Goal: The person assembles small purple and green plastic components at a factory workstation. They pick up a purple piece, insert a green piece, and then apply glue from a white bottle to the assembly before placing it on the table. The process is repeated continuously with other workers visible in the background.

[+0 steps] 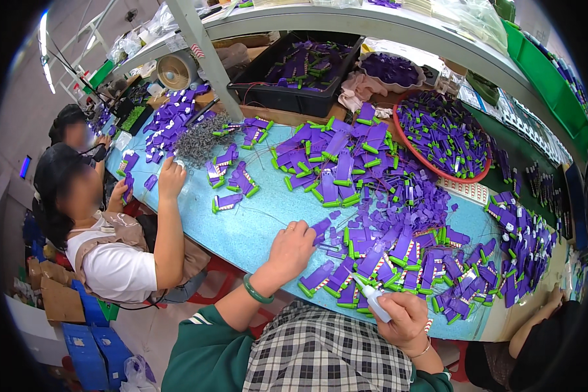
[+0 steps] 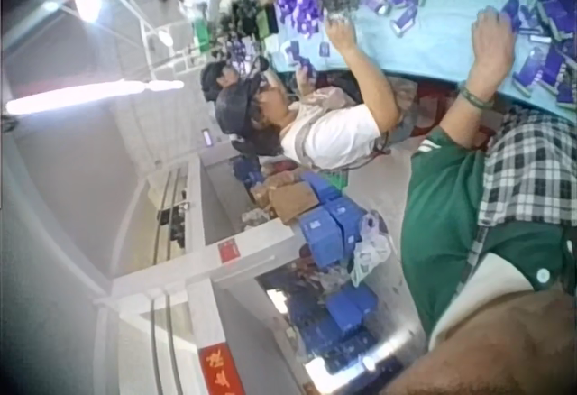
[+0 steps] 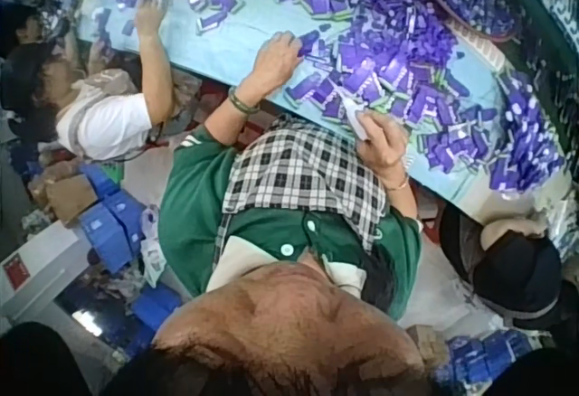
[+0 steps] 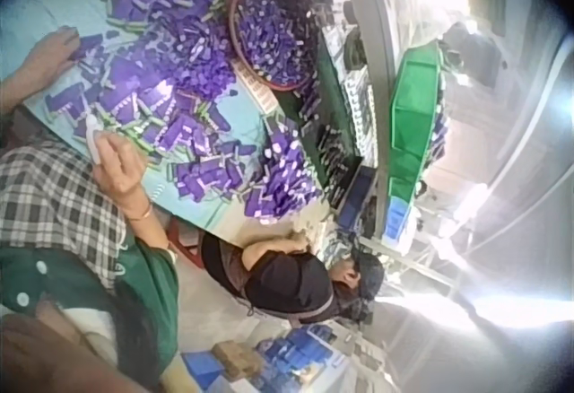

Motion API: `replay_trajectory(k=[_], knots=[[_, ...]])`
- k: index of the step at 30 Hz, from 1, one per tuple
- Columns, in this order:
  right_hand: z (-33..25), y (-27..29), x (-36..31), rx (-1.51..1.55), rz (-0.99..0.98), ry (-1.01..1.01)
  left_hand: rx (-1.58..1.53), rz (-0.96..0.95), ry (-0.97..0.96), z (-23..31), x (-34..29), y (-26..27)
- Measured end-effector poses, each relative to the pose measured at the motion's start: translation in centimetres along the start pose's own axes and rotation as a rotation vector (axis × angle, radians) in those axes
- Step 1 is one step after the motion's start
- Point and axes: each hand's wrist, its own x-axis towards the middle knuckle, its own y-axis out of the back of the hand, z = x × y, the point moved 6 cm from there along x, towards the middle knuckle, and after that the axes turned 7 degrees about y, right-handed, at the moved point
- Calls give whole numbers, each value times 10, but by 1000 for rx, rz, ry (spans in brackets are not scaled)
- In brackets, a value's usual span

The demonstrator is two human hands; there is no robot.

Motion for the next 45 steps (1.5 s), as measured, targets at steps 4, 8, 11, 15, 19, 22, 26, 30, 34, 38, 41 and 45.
replay_trajectory(k=[4,8,11,15,19,22,26,30,34,38,41,45], knots=[[0,2,1,6,38,42,-182,161,122,-7,2,5],[3,6,-6,-17,3,-9,-382,313,226,-41,-6,12],[2,11,-6,-32,33,-6,-583,391,219,-59,-13,34],[1,11,-5,-18,85,32,-988,-185,266,-21,-41,34],[1,5,-5,18,75,37,-350,-218,-186,31,-75,8],[0,3,-4,23,56,47,-113,-42,-144,35,-77,5],[-2,4,-3,-8,43,33,-152,-98,-35,8,-56,7],[-3,0,-3,2,2,29,-288,156,68,-20,-46,10],[-5,-3,2,23,28,62,-470,112,127,-34,-44,10],[-7,-8,6,45,26,86,-677,76,153,-29,-41,7],[-6,-10,8,58,14,88,-1415,-178,273,-7,-40,-20],[-4,-7,8,18,12,69,-1895,-451,349,36,-35,-25]])
